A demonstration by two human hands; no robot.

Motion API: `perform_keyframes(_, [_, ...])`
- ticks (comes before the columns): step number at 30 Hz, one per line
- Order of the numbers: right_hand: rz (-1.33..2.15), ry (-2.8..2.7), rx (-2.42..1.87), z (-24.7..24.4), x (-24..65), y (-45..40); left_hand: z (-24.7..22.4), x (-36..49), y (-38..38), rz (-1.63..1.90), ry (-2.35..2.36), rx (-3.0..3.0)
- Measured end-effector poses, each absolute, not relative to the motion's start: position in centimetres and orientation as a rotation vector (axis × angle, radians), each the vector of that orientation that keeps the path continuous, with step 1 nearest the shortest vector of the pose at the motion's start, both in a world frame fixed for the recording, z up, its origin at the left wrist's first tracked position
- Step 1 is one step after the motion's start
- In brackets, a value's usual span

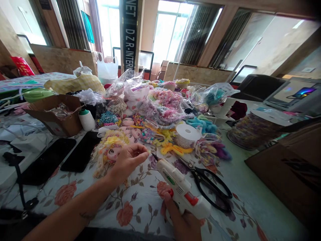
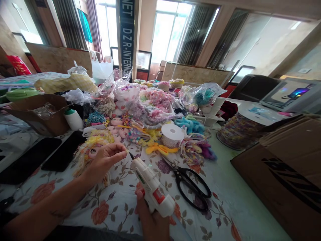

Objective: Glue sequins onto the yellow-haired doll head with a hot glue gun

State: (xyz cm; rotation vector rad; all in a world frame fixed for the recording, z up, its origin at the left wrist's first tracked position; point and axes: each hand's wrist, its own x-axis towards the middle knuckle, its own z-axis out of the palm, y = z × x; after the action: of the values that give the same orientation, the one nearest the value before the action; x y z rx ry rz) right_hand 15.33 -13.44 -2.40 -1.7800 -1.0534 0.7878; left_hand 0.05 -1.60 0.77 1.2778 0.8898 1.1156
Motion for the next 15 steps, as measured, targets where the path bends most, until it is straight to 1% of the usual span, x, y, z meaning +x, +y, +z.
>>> perform_keyframes(11, [0.736, -1.077, -1.771, -2.48, 15.3, -13.23, 0.86, 0.13, -1.69, 1.117, 0.901, 1.263])
perform_keyframes(15, [0.818, -1.013, -1.737, -2.45, 15.27, -13.24, 0.82, 0.05, -1.7, 1.104, 0.895, 1.29])
